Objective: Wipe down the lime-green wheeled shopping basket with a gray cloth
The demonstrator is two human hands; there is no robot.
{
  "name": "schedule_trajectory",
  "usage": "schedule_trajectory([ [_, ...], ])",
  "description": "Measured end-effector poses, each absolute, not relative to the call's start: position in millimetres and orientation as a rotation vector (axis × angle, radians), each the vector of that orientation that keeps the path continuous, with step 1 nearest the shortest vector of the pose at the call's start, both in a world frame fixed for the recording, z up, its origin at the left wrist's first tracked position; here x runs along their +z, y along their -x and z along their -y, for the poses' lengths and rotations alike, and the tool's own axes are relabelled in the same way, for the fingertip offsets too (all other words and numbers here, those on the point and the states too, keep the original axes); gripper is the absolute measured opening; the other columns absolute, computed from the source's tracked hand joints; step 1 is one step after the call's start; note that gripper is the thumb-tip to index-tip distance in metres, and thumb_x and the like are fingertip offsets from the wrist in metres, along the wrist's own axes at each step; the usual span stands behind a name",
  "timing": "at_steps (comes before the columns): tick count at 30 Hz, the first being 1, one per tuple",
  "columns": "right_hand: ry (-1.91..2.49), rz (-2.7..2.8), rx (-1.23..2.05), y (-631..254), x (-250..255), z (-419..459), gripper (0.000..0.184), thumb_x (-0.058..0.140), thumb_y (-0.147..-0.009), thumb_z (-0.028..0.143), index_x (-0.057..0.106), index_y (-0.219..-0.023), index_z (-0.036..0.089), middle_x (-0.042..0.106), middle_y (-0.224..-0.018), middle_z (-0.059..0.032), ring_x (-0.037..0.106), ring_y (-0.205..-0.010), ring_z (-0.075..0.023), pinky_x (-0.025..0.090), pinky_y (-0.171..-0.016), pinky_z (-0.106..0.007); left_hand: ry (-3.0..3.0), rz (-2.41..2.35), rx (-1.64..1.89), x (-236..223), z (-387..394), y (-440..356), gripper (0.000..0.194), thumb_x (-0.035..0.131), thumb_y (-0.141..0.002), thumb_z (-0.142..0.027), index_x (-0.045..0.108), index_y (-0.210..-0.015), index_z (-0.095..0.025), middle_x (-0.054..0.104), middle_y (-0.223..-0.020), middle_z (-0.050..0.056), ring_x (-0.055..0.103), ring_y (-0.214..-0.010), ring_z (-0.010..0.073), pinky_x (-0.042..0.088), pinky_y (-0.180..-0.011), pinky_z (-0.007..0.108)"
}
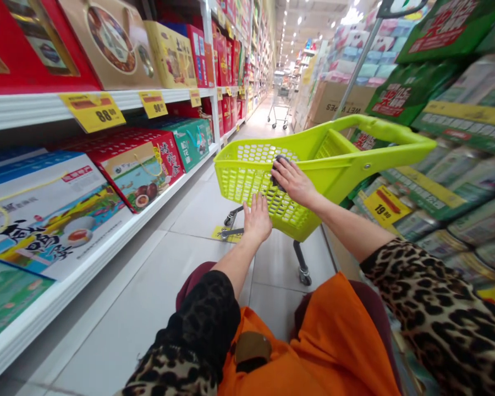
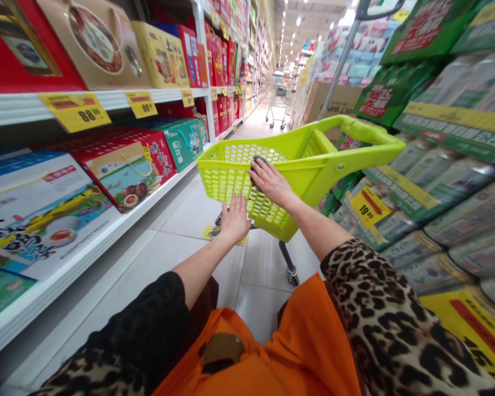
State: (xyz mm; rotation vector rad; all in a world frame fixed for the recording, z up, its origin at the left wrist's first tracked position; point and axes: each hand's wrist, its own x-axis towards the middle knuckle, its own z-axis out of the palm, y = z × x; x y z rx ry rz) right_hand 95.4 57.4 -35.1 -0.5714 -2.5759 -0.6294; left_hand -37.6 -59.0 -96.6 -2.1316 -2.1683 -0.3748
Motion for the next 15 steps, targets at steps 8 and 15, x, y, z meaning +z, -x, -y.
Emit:
schedule_trajectory([
  [8,0.618,2.702,-0.624,-117.5,-96.0,-42.3,0.041,0.039,-0.089,0.010,0.046,-0.129,0.012,0.042,-0.139,-0.0154,0.027,-0.135,-0.0245,0.032,-0.105,-0.049,2.175,2.062,-0.372,-99.7,62.2,21.0,0.067,0.038,-0.081,-0.025,0.019,-0.142,-0.007,0.015,-0.152,0.012,0.008,-0.140,0.0256,0.009,-0.112,0.052],
  [15,0.566,2.743,-0.610,-141.0,-106.5,-33.7,0.039,0.040,-0.089,0.009,0.049,-0.126,0.012,0.047,-0.135,-0.0150,0.031,-0.133,-0.0245,0.035,-0.104,-0.046,2.189,2.031,-0.345,-107.8,63.3,8.1,0.066,0.038,-0.081,-0.027,0.020,-0.142,-0.006,0.016,-0.152,0.012,0.010,-0.140,0.0254,0.012,-0.112,0.053],
])
